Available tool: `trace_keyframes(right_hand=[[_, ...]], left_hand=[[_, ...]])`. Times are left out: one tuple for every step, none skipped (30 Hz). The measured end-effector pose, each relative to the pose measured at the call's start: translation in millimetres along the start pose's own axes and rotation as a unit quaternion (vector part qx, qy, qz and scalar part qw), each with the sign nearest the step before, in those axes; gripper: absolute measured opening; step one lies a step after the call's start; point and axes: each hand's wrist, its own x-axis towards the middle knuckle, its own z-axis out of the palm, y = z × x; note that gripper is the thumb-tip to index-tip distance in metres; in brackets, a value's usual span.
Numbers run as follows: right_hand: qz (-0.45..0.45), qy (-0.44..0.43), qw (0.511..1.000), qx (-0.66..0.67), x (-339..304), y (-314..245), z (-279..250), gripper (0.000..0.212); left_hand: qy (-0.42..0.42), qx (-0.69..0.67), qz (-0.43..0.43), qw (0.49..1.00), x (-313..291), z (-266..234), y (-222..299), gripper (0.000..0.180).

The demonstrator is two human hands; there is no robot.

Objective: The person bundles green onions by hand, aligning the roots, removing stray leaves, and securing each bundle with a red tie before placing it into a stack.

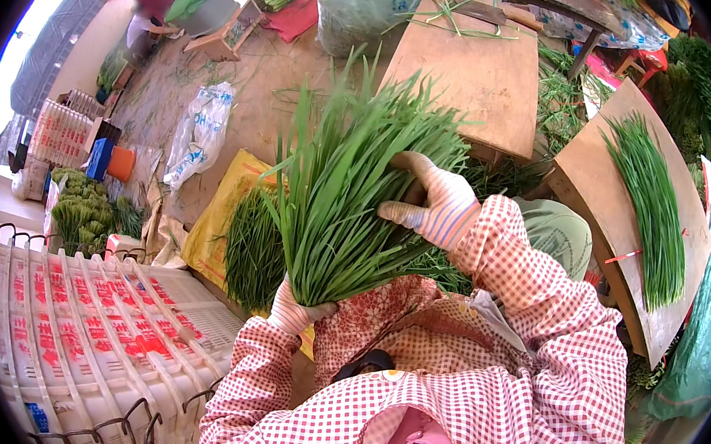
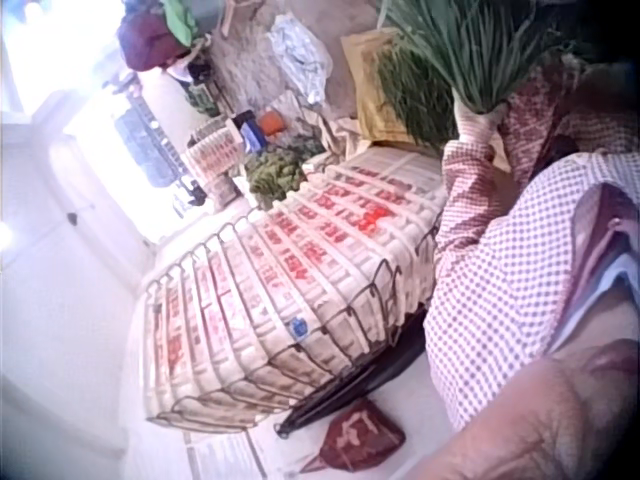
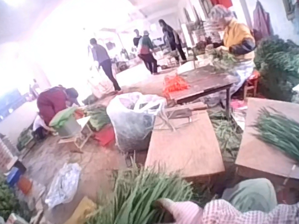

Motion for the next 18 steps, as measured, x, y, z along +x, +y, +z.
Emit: trace_keyframes(right_hand=[[-0.013,-0.014,1.0,-0.01,4.6,0.8,-0.7,0.064],[-0.026,-0.028,0.999,-0.021,8.9,2.0,-1.3,0.063],[-0.039,-0.042,0.998,-0.031,13.4,3.1,-2.6,0.061],[-0.041,-0.074,0.995,-0.045,18.7,3.7,-5.0,0.053],[-0.062,-0.078,0.992,-0.074,24.0,6.4,-6.0,0.05],[-0.084,-0.081,0.988,-0.102,29.2,10.8,-5.8,0.047],[-0.105,-0.085,0.982,-0.13,32.7,12.0,-5.9,0.043],[-0.115,-0.095,0.977,-0.154,34.8,11.9,-5.7,0.033],[-0.121,-0.098,0.968,-0.197,37.4,10.6,-5.4,0.031],[-0.126,-0.102,0.957,-0.239,39.2,6.4,-5.2,0.029],[-0.131,-0.105,0.945,-0.282,39.8,4.9,-4.9,0.028],[-0.15,-0.077,0.95,-0.262,38.3,8.2,-3.9,0.024],[-0.136,-0.056,0.96,-0.238,39.0,15.7,-1.9,0.023],[-0.124,-0.035,0.968,-0.214,41.9,26.0,2.5,0.023],[-0.112,-0.014,0.975,-0.19,44.5,35.3,6.4,0.023],[-0.103,-0.011,0.978,-0.183,48.2,39.0,11.7,0.024],[-0.089,-0.023,0.974,-0.209,49.1,39.0,11.3,0.025],[-0.076,-0.036,0.968,-0.236,49.9,37.9,10.4,0.026]], left_hand=[[0.002,-0.007,0.001,1.0,1.7,2.4,4.2,0.066],[0.004,-0.014,0.002,1.0,2.9,4.0,6.4,0.066],[0.007,-0.026,0.003,1.0,3.6,4.2,4.8,0.066],[0.01,-0.038,0.004,0.999,4.3,4.2,3.1,0.067],[0.013,-0.05,0.006,0.999,4.7,4.1,2.6,0.067],[0.008,-0.019,0.011,1.0,4.7,3.0,3.4,0.068],[0.002,0.012,0.016,1.0,5.0,1.6,6.1,0.068],[-0.004,0.043,0.021,0.999,5.1,0.8,7.6,0.069],[0.001,0.036,0.014,0.999,4.9,0.9,7.2,0.069],[0.005,0.029,0.008,1.0,4.2,1.2,5.9,0.07],[0.009,0.022,0.001,1.0,3.7,1.2,4.4,0.071],[0.007,0.033,-0.01,0.999,4.0,0.5,2.9,0.067],[0.004,0.043,-0.021,0.999,5.0,0.0,1.6,0.064],[0.003,0.054,-0.03,0.998,4.8,-1.4,0.5,0.061],[-0.01,0.08,-0.034,0.996,4.9,-7.7,-9.6,0.064],[-0.018,0.109,-0.038,0.993,2.7,-20.8,-22.6,0.069],[-0.03,0.135,-0.043,0.989,2.2,-25.8,-25.7,0.074],[-0.048,0.134,-0.062,0.988,-0.4,-31.2,-28.2,0.069]])
